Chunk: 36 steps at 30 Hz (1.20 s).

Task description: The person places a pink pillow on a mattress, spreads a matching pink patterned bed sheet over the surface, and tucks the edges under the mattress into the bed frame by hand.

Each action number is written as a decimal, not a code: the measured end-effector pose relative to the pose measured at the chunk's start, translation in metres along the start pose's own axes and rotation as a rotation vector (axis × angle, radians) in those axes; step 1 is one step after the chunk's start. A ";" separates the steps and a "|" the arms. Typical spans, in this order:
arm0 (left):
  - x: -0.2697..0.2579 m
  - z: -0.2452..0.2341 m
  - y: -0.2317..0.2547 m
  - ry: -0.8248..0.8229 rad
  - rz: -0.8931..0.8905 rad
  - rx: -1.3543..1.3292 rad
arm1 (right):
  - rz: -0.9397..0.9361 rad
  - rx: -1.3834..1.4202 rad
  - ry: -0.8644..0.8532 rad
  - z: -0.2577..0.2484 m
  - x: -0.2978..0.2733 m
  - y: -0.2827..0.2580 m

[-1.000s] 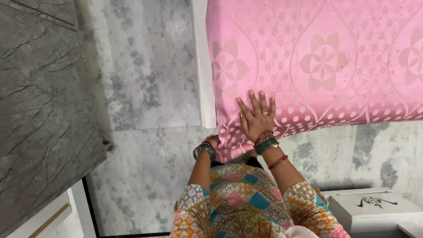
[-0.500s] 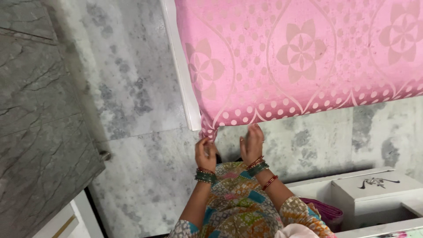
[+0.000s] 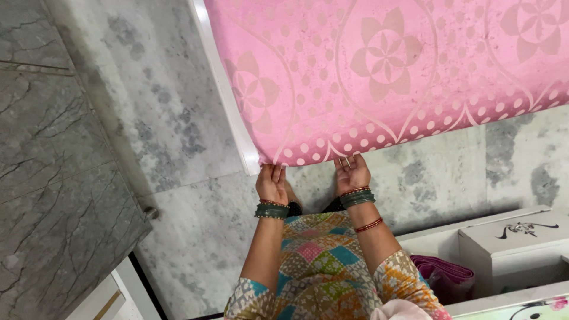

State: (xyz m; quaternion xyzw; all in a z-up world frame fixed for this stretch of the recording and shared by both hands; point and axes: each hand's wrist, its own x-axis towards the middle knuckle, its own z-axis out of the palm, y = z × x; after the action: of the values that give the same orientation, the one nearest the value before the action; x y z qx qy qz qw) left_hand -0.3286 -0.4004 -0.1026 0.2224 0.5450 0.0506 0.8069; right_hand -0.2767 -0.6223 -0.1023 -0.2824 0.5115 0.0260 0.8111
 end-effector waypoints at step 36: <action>-0.013 -0.044 -0.012 0.006 0.876 0.564 | 0.103 0.103 0.096 0.023 -0.015 -0.006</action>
State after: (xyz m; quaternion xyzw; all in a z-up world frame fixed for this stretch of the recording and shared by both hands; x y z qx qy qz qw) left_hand -0.3751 -0.4021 -0.1092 0.6382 0.3955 0.2351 0.6172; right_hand -0.2629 -0.6123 -0.0802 -0.2147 0.5641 0.0278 0.7968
